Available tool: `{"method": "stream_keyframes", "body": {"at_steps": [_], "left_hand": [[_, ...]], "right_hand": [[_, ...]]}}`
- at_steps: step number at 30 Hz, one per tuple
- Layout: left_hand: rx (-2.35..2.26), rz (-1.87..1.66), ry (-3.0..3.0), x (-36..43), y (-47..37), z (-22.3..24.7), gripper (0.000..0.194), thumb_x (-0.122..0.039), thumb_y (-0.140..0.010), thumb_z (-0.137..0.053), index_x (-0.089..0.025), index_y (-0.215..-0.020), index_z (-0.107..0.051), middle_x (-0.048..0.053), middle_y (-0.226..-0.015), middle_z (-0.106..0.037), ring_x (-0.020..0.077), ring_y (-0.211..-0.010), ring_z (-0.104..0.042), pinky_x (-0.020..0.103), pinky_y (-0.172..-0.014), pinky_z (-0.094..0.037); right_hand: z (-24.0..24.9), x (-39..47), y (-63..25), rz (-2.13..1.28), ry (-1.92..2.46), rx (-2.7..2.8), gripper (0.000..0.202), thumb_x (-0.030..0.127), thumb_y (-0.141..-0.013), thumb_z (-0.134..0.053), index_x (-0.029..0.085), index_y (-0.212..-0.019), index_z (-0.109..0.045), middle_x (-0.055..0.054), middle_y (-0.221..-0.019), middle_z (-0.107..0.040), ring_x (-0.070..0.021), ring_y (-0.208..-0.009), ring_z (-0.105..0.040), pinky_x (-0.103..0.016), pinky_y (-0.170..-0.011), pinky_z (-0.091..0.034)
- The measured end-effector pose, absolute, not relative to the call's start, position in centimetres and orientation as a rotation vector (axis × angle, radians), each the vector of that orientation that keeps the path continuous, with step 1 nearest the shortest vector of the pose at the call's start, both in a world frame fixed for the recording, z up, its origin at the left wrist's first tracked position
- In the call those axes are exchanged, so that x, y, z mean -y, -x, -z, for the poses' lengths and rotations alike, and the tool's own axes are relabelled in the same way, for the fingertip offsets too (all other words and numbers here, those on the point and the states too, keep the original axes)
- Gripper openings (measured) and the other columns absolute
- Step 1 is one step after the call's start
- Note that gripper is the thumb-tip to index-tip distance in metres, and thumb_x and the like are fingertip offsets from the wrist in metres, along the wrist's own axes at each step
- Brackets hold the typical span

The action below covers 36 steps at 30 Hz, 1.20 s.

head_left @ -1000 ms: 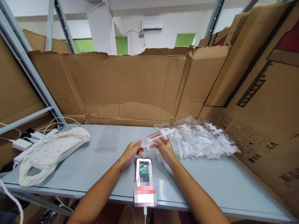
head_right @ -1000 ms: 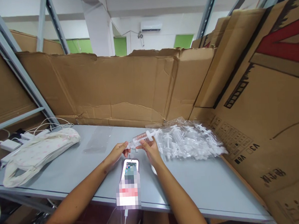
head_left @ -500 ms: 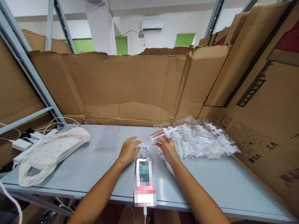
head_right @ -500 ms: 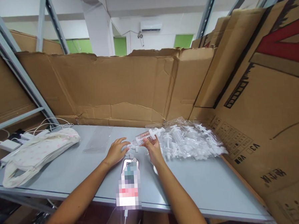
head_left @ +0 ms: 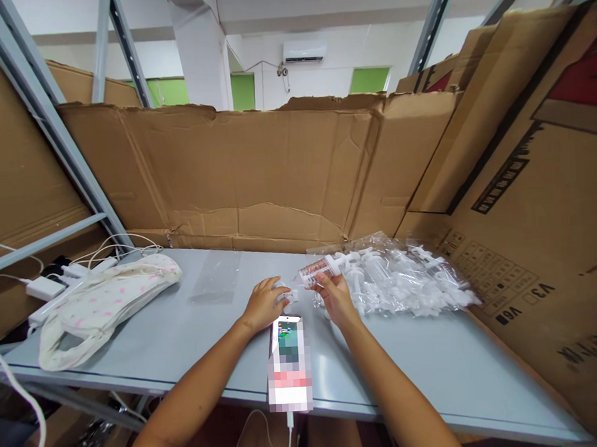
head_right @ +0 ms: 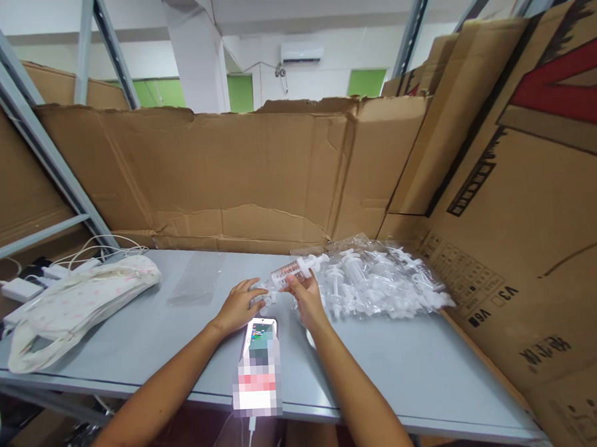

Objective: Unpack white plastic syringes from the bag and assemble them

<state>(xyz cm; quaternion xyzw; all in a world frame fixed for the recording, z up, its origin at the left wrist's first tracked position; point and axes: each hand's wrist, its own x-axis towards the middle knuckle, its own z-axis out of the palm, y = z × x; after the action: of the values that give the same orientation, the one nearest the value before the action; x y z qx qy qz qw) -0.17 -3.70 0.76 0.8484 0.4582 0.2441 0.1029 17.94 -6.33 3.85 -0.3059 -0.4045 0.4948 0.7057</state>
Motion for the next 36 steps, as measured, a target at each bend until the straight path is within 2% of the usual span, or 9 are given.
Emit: {"method": "stream_keyframes", "body": {"at_steps": [5,10,14,16,21,25,30,36], "left_hand": [[-1.357,-0.802,-2.463,3.7,0.0,-0.9,0.030,-0.032,-0.082,-0.053,-0.027,-0.110,-0.063,0.006,-0.128,-0.053,0.0241,-0.121,-0.043,0.041,-0.103,-0.031],[-1.142,-1.191,-2.068,4.2,-0.1,-2.6,0.032,-0.038,-0.084,-0.050,-0.024,-0.111,-0.061,0.006,-0.119,-0.059,0.0219,-0.114,-0.049,0.037,-0.102,-0.032],[-0.809,-1.162,-1.480,4.7,0.0,-3.8,0.044,-0.048,-0.086,-0.046,-0.019,-0.117,-0.058,0.011,-0.117,-0.061,0.0242,-0.117,-0.049,0.039,-0.102,-0.031],[-0.661,-1.085,-1.320,4.9,0.0,-4.1,0.050,-0.048,-0.081,-0.054,-0.019,-0.121,-0.055,0.011,-0.121,-0.059,0.0262,-0.119,-0.047,0.041,-0.103,-0.029],[-0.467,-0.962,-1.184,5.6,-0.2,-4.6,0.057,-0.040,-0.071,-0.069,-0.019,-0.121,-0.053,0.012,-0.124,-0.057,0.0271,-0.115,-0.051,0.039,-0.099,-0.031],[-0.421,-0.970,-1.102,5.9,-0.2,-4.8,0.058,-0.031,-0.069,-0.073,-0.022,-0.121,-0.050,0.011,-0.120,-0.058,0.0253,-0.115,-0.050,0.037,-0.096,-0.035],[-0.508,-1.040,-1.072,5.5,-0.2,-4.7,0.051,-0.024,-0.065,-0.076,-0.019,-0.109,-0.053,0.008,-0.104,-0.063,0.0227,-0.107,-0.056,0.035,-0.095,-0.035],[-0.491,-1.114,-1.077,5.5,-0.5,-4.7,0.048,-0.026,-0.065,-0.076,-0.018,-0.105,-0.052,0.007,-0.103,-0.062,0.0218,-0.103,-0.057,0.035,-0.094,-0.037]], "right_hand": [[-3.4,6.0,-18.1,-1.112,0.712,0.938,0.034,0.038,-0.066,-0.072,0.020,-0.089,-0.057,-0.001,-0.083,-0.063,-0.0163,-0.075,-0.060,-0.031,-0.066,-0.051],[-3.2,5.8,-18.2,-1.105,0.795,0.985,0.039,0.038,-0.062,-0.075,0.022,-0.093,-0.059,-0.001,-0.086,-0.064,-0.0167,-0.081,-0.059,-0.029,-0.073,-0.047],[-3.3,6.3,-18.1,-1.293,0.811,1.175,0.034,0.044,-0.069,-0.069,0.022,-0.094,-0.062,-0.002,-0.085,-0.064,-0.0169,-0.076,-0.059,-0.028,-0.068,-0.046],[-3.3,6.7,-18.0,-1.441,0.781,1.249,0.034,0.046,-0.072,-0.066,0.022,-0.096,-0.061,-0.002,-0.087,-0.064,-0.0163,-0.074,-0.059,-0.028,-0.066,-0.046],[-3.1,7.7,-17.4,-1.848,0.671,1.298,0.042,0.049,-0.075,-0.062,0.023,-0.106,-0.054,-0.001,-0.080,-0.061,-0.0146,-0.064,-0.059,-0.026,-0.053,-0.047],[-3.2,8.0,-16.8,-1.959,0.623,1.328,0.044,0.058,-0.080,-0.049,0.019,-0.099,-0.052,-0.003,-0.070,-0.063,-0.0131,-0.049,-0.057,-0.022,-0.040,-0.038],[-3.0,7.8,-16.2,-1.808,0.670,1.364,0.045,0.061,-0.081,-0.045,0.017,-0.091,-0.049,0.002,-0.055,-0.057,-0.0082,-0.034,-0.046,-0.019,-0.031,-0.026],[-2.9,7.7,-16.0,-1.513,0.845,1.486,0.044,0.059,-0.081,-0.046,0.019,-0.099,-0.050,0.004,-0.053,-0.053,-0.0088,-0.033,-0.044,-0.019,-0.029,-0.026]]}}
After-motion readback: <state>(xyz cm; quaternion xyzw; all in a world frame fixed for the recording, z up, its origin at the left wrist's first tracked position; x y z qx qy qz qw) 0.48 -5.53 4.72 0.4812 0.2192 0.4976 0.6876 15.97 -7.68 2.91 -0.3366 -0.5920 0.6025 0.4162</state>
